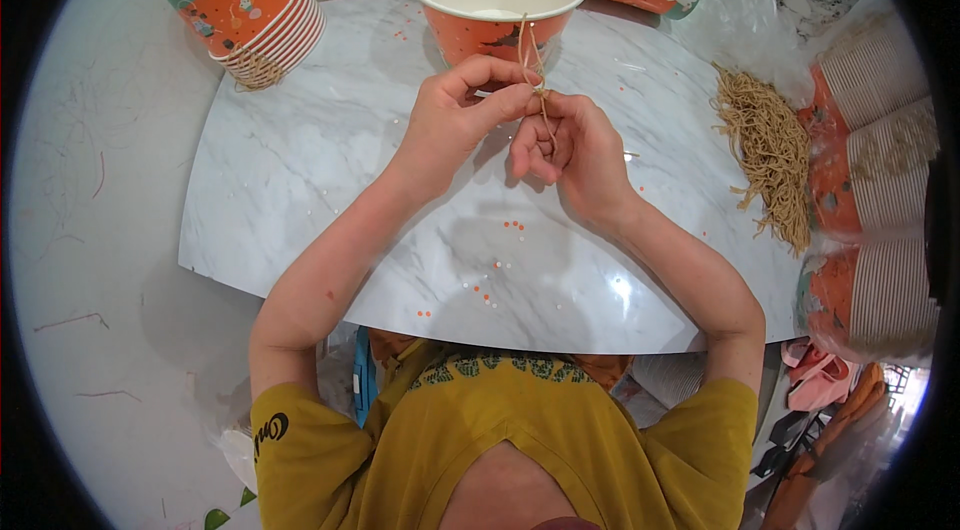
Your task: Attaching elastic decorative strings or handles to printed paper cups at a workstation.
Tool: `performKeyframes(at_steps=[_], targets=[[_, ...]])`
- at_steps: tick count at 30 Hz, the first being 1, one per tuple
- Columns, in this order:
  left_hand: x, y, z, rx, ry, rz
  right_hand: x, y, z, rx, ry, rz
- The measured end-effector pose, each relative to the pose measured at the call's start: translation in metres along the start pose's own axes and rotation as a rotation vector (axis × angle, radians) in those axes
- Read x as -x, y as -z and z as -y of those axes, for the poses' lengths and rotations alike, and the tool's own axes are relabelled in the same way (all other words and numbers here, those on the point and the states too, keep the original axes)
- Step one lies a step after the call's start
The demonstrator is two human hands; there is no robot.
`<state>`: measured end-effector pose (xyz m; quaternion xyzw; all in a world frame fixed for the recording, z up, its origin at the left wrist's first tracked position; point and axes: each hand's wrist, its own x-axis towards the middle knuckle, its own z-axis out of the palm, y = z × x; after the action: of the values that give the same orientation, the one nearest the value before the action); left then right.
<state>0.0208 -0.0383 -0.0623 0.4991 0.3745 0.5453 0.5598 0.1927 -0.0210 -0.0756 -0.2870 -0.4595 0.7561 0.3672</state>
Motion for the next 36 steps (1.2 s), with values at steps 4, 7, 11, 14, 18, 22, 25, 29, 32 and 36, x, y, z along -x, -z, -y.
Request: performKeyframes(at_steps=[4, 7, 11, 14, 18, 22, 25, 29, 32, 36], targets=[[0.0, -0.003, -0.003, -0.028, -0.001, -0.007, 0.004, -0.005, 0.003, 0.086, -0.005, -0.017], [-0.001, -0.005, -0.004, -0.006, 0.006, -0.024, 0.005, -0.008, 0.005, 0.157, 0.021, -0.017], [-0.001, -0.004, -0.008, -0.025, 0.025, -0.047, 0.006, -0.01, 0.004, 0.191, 0.042, 0.003], [-0.002, -0.002, -0.006, -0.046, -0.008, -0.072, 0.006, -0.011, 0.004, 0.218, 0.046, -0.053], [-0.005, 0.005, -0.002, -0.061, -0.049, -0.077, 0.006, -0.012, 0.003, 0.138, 0.126, -0.155], [-0.004, 0.003, -0.002, -0.027, -0.041, -0.075, 0.008, -0.016, 0.004, 0.283, 0.194, -0.169], [-0.003, 0.003, -0.002, -0.033, -0.03, -0.074, 0.007, -0.015, 0.001, 0.278, 0.203, -0.153], [-0.003, 0.004, -0.002, -0.032, -0.027, -0.072, 0.009, -0.014, 0.001, 0.299, 0.196, -0.15], [-0.004, 0.006, -0.001, -0.027, -0.014, -0.075, 0.01, -0.014, -0.001, 0.384, 0.199, -0.145], [-0.004, 0.004, -0.004, -0.073, -0.058, -0.098, 0.009, -0.013, -0.006, 0.498, 0.333, -0.158]])
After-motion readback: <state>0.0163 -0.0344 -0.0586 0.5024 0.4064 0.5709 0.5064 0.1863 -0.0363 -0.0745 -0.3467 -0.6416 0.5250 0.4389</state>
